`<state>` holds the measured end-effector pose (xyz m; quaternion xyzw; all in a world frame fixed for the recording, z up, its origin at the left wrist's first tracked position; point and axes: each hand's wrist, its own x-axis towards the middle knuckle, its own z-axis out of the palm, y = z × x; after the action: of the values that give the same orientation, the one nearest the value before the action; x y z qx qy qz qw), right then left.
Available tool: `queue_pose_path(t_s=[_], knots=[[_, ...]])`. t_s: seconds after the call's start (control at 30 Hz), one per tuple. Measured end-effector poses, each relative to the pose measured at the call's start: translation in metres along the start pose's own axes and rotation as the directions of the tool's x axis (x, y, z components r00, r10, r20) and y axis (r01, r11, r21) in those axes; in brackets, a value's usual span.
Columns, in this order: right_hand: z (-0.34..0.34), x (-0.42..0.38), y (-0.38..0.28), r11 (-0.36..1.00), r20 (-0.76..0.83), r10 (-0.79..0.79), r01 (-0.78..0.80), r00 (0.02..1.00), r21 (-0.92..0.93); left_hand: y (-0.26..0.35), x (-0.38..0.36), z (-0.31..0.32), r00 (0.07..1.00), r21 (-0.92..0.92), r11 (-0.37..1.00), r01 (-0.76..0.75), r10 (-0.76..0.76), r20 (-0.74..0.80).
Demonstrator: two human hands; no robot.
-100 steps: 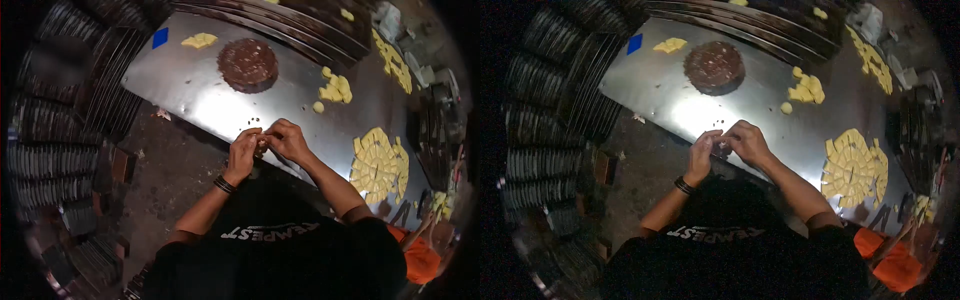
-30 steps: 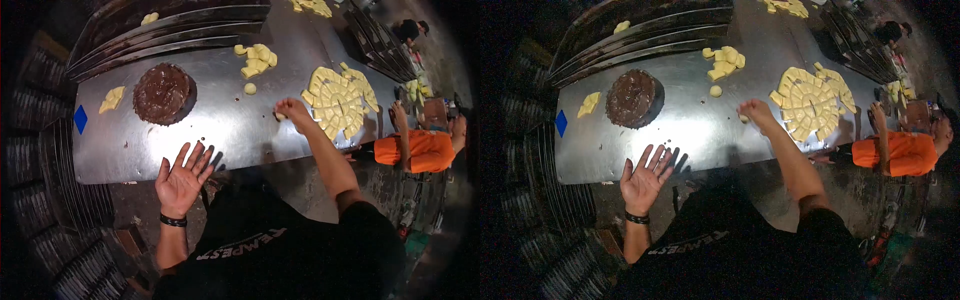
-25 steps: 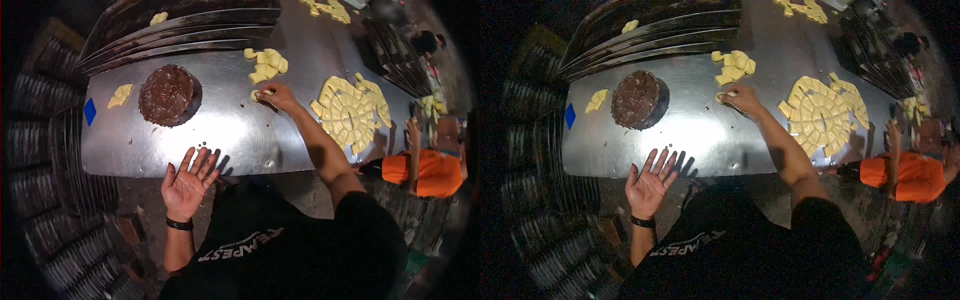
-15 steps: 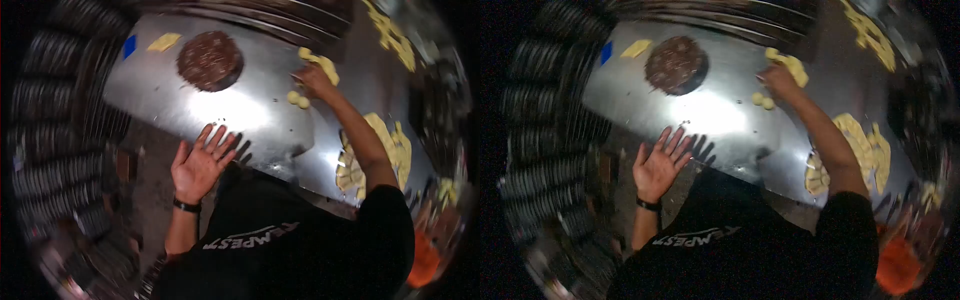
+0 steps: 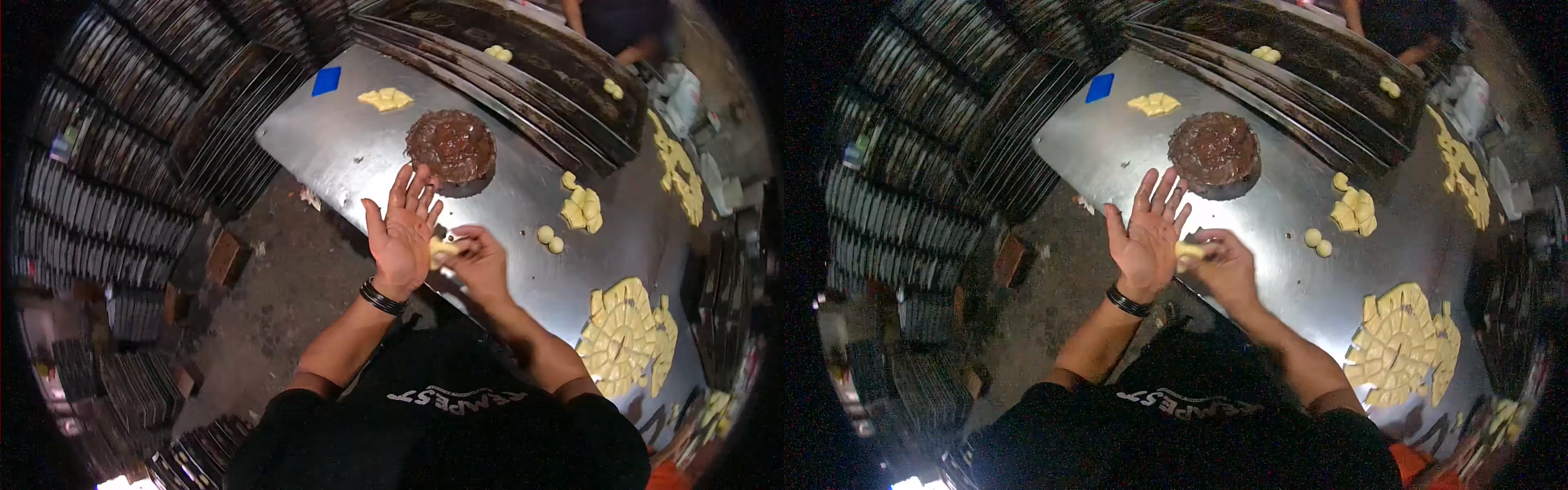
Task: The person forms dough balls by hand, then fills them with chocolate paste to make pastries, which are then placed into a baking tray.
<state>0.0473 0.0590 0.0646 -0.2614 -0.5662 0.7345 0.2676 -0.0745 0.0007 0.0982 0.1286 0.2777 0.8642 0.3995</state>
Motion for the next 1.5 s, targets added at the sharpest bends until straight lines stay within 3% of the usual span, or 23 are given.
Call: queue_pose_path(t_s=[0.1, 0.23, 0.33, 0.37, 0.4, 0.43, 0.47, 0.53, 0.57, 0.67, 0.77, 0.9, 1.0, 1.07, 1.1, 1.13, 1.17, 1.2, 1.23, 1.27, 1.3, 1.4, 1.5], knots=[[0.034, -0.007, -0.009, 0.965, 0.161, 0.217, -0.236, 0.963, 0.113, 0.02, -0.003, -0.022, 0.995, 0.107, 0.99, -0.094, 0.09, 0.04], [0.064, -0.011, -0.027, 0.796, 0.34, 0.513, -0.585, 0.788, 0.155, 0.04, -0.017, -0.046, 0.986, 0.092, 0.991, -0.096, 0.082, 0.147], [0.068, -0.005, -0.011, 0.769, 0.483, 0.513, -0.63, 0.709, 0.107, 0.055, -0.023, -0.062, 0.995, -0.001, 0.999, -0.033, 0.033, 0.095], [0.066, -0.005, -0.012, 0.786, 0.438, 0.509, -0.608, 0.741, 0.116, 0.058, -0.021, -0.073, 0.991, 0.015, 1.0, -0.025, 0.023, 0.132], [0.068, -0.007, -0.023, 0.891, 0.301, 0.449, -0.448, 0.842, -0.074, 0.067, -0.02, -0.077, 0.988, 0.026, 0.998, 0.049, -0.052, 0.144], [0.061, -0.005, -0.018, 0.964, 0.244, 0.2, -0.145, 0.949, -0.224, 0.076, -0.021, -0.079, 0.98, 0.036, 0.991, 0.128, -0.132, 0.152], [0.052, -0.002, -0.013, 0.911, 0.228, -0.064, 0.15, 0.972, -0.384, 0.084, -0.024, -0.081, 0.964, 0.046, 0.976, 0.212, -0.217, 0.156], [0.05, 0.006, -0.05, 0.598, 0.245, -0.24, 0.342, 0.939, -0.725, 0.089, -0.027, -0.081, 0.925, 0.112, 0.954, 0.279, -0.299, 0.234], [0.051, 0.011, -0.058, 0.461, 0.334, -0.33, 0.459, 0.883, -0.76, 0.089, -0.028, -0.08, 0.909, 0.133, 0.951, 0.28, -0.307, 0.282], [0.058, 0.01, -0.064, 0.325, 0.452, -0.315, 0.543, 0.834, -0.775, 0.082, -0.031, -0.073, 0.88, 0.212, 0.947, 0.24, -0.305, 0.365], [0.052, 0.003, -0.057, 0.339, 0.466, -0.256, 0.53, 0.847, -0.777, 0.078, -0.037, -0.056, 0.886, 0.315, 0.937, 0.152, -0.27, 0.377], [0.02, -0.012, -0.053, 0.36, 0.487, -0.292, 0.566, 0.823, -0.741, 0.049, -0.053, -0.036, 0.93, 0.165, 0.967, 0.196, -0.236, 0.281], [-0.015, -0.036, -0.058, 0.358, 0.449, -0.345, 0.557, 0.824, -0.749, 0.024, -0.056, -0.022, 0.922, -0.358, 0.853, 0.38, -0.318, 0.22], [-0.049, -0.053, -0.058, 0.35, 0.43, -0.304, 0.519, 0.85, -0.78, 0.008, -0.056, -0.002, 0.909, -0.382, 0.833, 0.401, -0.31, 0.277], [-0.068, -0.06, -0.059, 0.33, 0.466, -0.21, 0.511, 0.86, -0.794, 0.003, -0.055, 0.007, 0.907, -0.37, 0.842, 0.393, -0.289, 0.306], [-0.086, -0.069, -0.052, 0.345, 0.458, -0.115, 0.467, 0.882, -0.814, 0.0, -0.053, 0.014, 0.904, -0.357, 0.851, 0.384, -0.268, 0.333], [-0.109, -0.075, -0.039, 0.426, 0.363, -0.128, 0.381, 0.923, -0.82, 0.0, -0.049, 0.024, 0.897, -0.352, 0.855, 0.382, -0.251, 0.363], [-0.129, -0.08, -0.032, 0.502, 0.278, -0.124, 0.302, 0.953, -0.81, -0.002, -0.051, 0.035, 0.894, -0.328, 0.856, 0.399, -0.283, 0.348], [-0.141, -0.083, -0.036, 0.778, 0.169, -0.042, 0.138, 0.985, -0.613, -0.002, -0.054, 0.045, 0.895, -0.31, 0.86, 0.406, -0.304, 0.327], [-0.151, -0.088, -0.042, 0.944, 0.093, 0.087, -0.052, 0.992, -0.326, -0.005, -0.057, 0.05, 0.896, -0.291, 0.864, 0.412, -0.327, 0.3], [-0.155, -0.092, -0.045, 0.969, 0.059, 0.244, -0.245, 0.968, 0.015, -0.01, -0.06, 0.051, 0.887, -0.282, 0.856, 0.433, -0.348, 0.304], [-0.152, -0.091, -0.054, 0.864, 0.21, 0.165, -0.244, 0.964, 0.441, -0.023, -0.071, 0.048, 0.889, -0.273, 0.852, 0.447, -0.391, 0.238], [-0.124, -0.083, -0.063, 0.867, 0.221, 0.141, -0.228, 0.965, 0.443, -0.026, -0.079, 0.04, 0.881, -0.138, 0.885, 0.445, -0.406, 0.242]])
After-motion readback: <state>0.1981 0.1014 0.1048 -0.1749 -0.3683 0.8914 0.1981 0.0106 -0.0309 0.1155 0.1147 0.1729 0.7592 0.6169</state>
